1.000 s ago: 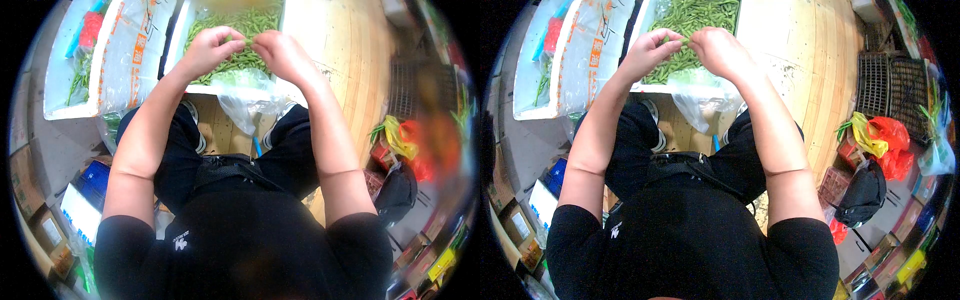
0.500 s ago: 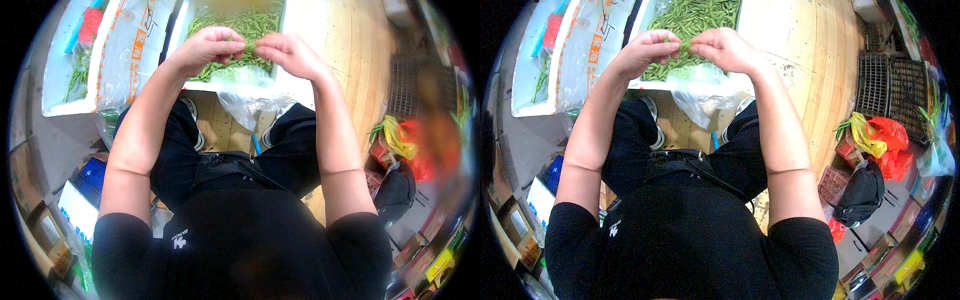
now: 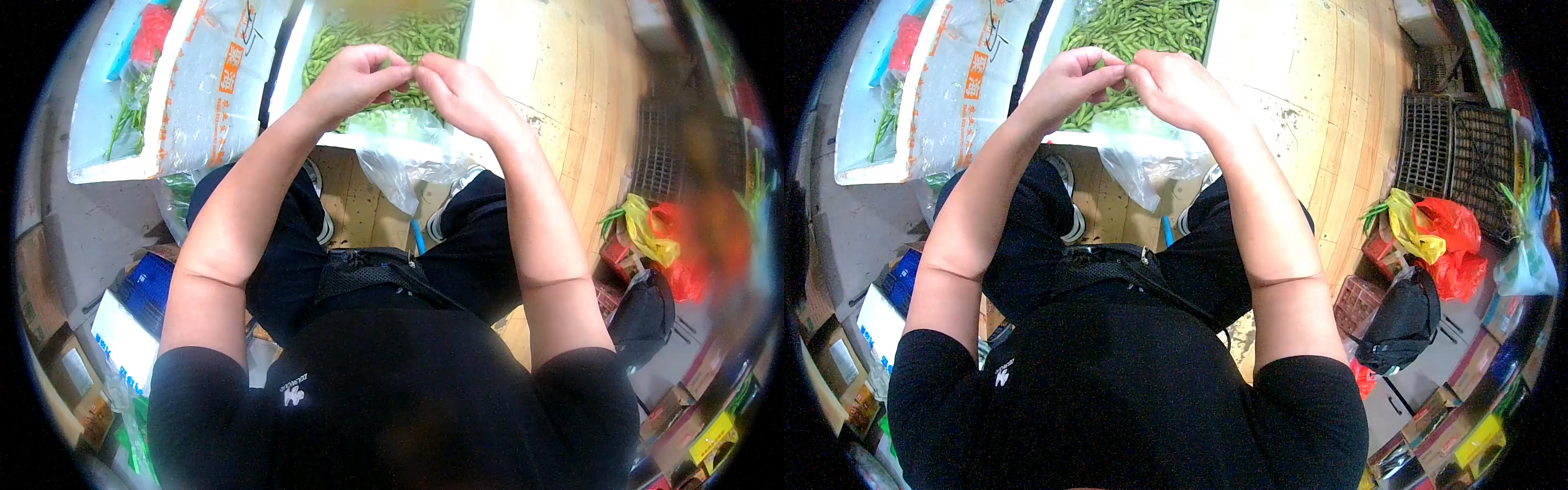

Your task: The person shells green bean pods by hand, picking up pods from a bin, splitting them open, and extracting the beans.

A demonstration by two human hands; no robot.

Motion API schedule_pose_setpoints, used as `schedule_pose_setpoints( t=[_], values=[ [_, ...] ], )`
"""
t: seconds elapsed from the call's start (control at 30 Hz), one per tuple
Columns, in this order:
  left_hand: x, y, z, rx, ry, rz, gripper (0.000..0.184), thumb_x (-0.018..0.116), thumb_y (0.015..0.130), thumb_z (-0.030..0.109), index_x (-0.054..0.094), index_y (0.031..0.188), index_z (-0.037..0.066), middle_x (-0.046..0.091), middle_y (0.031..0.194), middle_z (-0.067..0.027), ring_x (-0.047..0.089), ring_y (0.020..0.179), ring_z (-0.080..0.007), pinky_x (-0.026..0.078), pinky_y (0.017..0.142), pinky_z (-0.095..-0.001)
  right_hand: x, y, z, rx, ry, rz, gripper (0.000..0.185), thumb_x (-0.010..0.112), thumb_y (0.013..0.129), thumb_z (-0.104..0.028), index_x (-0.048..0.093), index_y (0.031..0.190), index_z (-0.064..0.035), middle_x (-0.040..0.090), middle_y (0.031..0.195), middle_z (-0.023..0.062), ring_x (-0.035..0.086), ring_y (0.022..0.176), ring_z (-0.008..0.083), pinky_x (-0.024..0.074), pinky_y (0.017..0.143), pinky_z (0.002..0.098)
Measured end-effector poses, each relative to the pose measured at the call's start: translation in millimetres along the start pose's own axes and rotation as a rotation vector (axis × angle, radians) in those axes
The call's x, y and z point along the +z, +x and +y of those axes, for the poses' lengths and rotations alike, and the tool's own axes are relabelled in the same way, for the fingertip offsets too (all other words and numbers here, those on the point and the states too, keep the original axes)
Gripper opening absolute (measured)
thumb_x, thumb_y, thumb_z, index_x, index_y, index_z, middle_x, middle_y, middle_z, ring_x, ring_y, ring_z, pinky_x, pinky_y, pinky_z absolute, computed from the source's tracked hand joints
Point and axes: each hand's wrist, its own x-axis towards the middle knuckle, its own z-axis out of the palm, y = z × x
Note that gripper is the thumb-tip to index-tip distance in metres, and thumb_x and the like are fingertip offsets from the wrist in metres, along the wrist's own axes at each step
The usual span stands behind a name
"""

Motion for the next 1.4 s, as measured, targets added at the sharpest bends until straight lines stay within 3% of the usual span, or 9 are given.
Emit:
schedule_pose_setpoints(
  t=[0.1, 0.2, 0.4, 0.6, 0.8, 0.9, 1.1, 1.3, 1.4],
  values=[
    [-1.4, 1.2, -0.3, -0.026, -0.092, -0.031, 0.020, 0.059, 0.083, 0.025, 0.059, 0.093, 0.008, 0.060, 0.078, 0.0004, 0.050, 0.065, -0.0048, 0.040, 0.061, -0.0185, 1.9, 0.0, 1.1, -0.007, 0.034, 0.023, 0.029, 0.040, 0.087, -0.024, 0.056, 0.084, 0.0000, 0.058, 0.077, 0.0221, 0.057, 0.077, 0.0370, 0.0448, 0.068, 0.0425],
    [-8.3, -0.5, 8.0, -0.075, -0.183, -0.088, 0.018, 0.060, 0.083, 0.023, 0.059, 0.093, 0.008, 0.061, 0.079, 0.0003, 0.051, 0.065, -0.0045, 0.041, 0.062, -0.0182, -2.8, -1.1, 3.5, -0.048, 0.235, 0.003, 0.029, 0.041, 0.089, -0.025, 0.055, 0.082, -0.0001, 0.057, 0.070, 0.0176, 0.057, 0.067, 0.0302, 0.0443, 0.063, 0.0377],
    [-12.7, 0.3, 7.3, -0.120, -0.280, -0.121, 0.016, 0.060, 0.082, 0.021, 0.058, 0.091, 0.008, 0.061, 0.077, -0.0010, 0.051, 0.061, -0.0038, 0.040, 0.054, -0.0154, -2.1, -1.4, 11.1, -0.072, 0.500, -0.077, 0.029, 0.042, 0.091, -0.025, 0.049, 0.074, -0.0025, 0.048, 0.063, 0.0032, 0.045, 0.060, 0.0140, 0.0393, 0.058, 0.0273],
    [-16.6, -1.6, 9.0, -0.121, -0.396, -0.171, 0.014, 0.060, 0.083, 0.019, 0.057, 0.089, 0.007, 0.061, 0.076, -0.0028, 0.053, 0.059, -0.0041, 0.039, 0.050, -0.0126, 3.3, -2.0, 9.4, 0.053, 0.946, -0.177, 0.027, 0.042, 0.093, -0.026, 0.048, 0.075, -0.0062, 0.043, 0.064, -0.0030, 0.040, 0.059, 0.0072, 0.0338, 0.054, 0.0213],
    [-17.5, -1.2, 10.5, -0.091, -0.444, -0.179, 0.014, 0.060, 0.083, 0.019, 0.057, 0.089, 0.007, 0.062, 0.077, -0.0034, 0.054, 0.059, -0.0041, 0.041, 0.052, -0.0135, 13.8, -1.0, 12.1, 0.175, 1.409, -0.180, 0.022, 0.047, 0.091, -0.026, 0.051, 0.086, -0.0055, 0.053, 0.074, 0.0007, 0.044, 0.059, 0.0086, 0.0383, 0.055, 0.0235],
    [-18.5, -1.5, 11.1, -0.057, -0.412, -0.174, 0.014, 0.060, 0.083, 0.019, 0.058, 0.090, 0.007, 0.062, 0.077, -0.0031, 0.055, 0.061, -0.0043, 0.042, 0.055, -0.0148, 20.1, 1.5, 17.1, 0.123, 1.582, -0.239, 0.020, 0.049, 0.090, -0.024, 0.052, 0.089, -0.0045, 0.056, 0.077, 0.0021, 0.045, 0.059, 0.0091, 0.0397, 0.055, 0.0245],
    [-20.7, -2.0, 16.2, 0.019, -0.336, -0.170, 0.013, 0.060, 0.083, 0.018, 0.059, 0.090, 0.008, 0.062, 0.078, -0.0018, 0.056, 0.063, -0.0046, 0.044, 0.057, -0.0156, 28.5, 0.4, 13.1, 0.195, 2.019, -0.411, 0.021, 0.045, 0.090, -0.023, 0.053, 0.092, -0.0033, 0.053, 0.073, 0.0005, 0.043, 0.058, 0.0090, 0.0375, 0.054, 0.0241],
    [-14.4, -0.6, 15.5, 0.000, -0.419, -0.086, 0.012, 0.061, 0.083, 0.018, 0.059, 0.089, 0.008, 0.061, 0.077, -0.0006, 0.055, 0.063, -0.0047, 0.044, 0.057, -0.0156, 29.0, 2.5, 12.1, 0.208, 2.074, -0.451, 0.032, 0.040, 0.092, -0.031, 0.053, 0.094, -0.0020, 0.053, 0.073, -0.0003, 0.043, 0.058, 0.0098, 0.0379, 0.054, 0.0243],
    [-11.4, 0.8, 13.3, -0.018, -0.392, -0.021, 0.012, 0.061, 0.082, 0.019, 0.059, 0.086, 0.008, 0.061, 0.076, -0.0003, 0.054, 0.062, -0.0047, 0.043, 0.058, -0.0165, 24.6, 4.1, 10.8, 0.354, 1.808, -0.297, 0.029, 0.045, 0.090, -0.029, 0.055, 0.094, -0.0030, 0.054, 0.074, 0.0005, 0.046, 0.061, 0.0088, 0.0393, 0.056, 0.0231]
  ],
)
